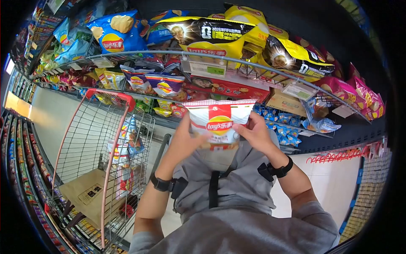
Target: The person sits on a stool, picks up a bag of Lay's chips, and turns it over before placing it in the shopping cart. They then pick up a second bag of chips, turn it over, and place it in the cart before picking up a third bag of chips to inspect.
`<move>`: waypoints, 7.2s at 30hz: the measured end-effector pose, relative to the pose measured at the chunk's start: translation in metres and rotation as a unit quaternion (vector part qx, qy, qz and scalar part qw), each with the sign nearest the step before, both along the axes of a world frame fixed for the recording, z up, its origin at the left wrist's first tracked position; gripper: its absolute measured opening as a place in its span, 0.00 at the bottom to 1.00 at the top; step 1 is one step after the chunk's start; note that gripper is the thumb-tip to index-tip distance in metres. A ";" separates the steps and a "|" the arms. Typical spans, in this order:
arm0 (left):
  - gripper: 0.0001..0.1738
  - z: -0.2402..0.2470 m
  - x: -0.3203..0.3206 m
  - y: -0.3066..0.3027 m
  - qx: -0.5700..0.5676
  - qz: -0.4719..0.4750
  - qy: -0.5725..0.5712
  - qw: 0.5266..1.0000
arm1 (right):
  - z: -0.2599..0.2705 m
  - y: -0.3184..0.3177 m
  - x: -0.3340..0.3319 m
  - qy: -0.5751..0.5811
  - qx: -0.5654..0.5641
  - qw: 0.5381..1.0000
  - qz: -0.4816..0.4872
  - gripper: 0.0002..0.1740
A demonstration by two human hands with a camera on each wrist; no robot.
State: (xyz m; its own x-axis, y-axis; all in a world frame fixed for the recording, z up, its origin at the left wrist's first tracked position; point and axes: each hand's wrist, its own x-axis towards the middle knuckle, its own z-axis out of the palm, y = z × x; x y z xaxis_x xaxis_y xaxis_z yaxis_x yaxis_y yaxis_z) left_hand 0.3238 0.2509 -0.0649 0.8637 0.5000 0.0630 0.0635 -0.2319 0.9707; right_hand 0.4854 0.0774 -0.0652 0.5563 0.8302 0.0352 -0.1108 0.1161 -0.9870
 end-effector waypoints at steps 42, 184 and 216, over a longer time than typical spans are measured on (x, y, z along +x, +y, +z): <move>0.17 0.014 -0.007 0.156 0.234 0.079 0.021 0.969 | 0.026 0.151 -0.062 -0.332 0.044 0.933 0.133 0.12; 0.29 -0.017 -0.050 -0.040 -0.236 0.022 -0.042 0.971 | -0.004 -0.012 -0.036 0.022 0.028 0.992 0.124 0.42; 0.31 -0.027 -0.047 -0.049 -0.275 -0.040 -0.029 0.960 | -0.010 -0.018 -0.038 0.061 -0.006 0.996 0.066 0.20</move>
State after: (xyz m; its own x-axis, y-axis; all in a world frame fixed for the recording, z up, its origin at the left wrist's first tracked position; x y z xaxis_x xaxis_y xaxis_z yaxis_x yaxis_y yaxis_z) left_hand 0.2768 0.2014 -0.0917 0.9037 0.4036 -0.1428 0.0094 0.3146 0.9492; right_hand 0.4479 0.0592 -0.0748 0.4423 0.8962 -0.0361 -0.2441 0.0815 -0.9663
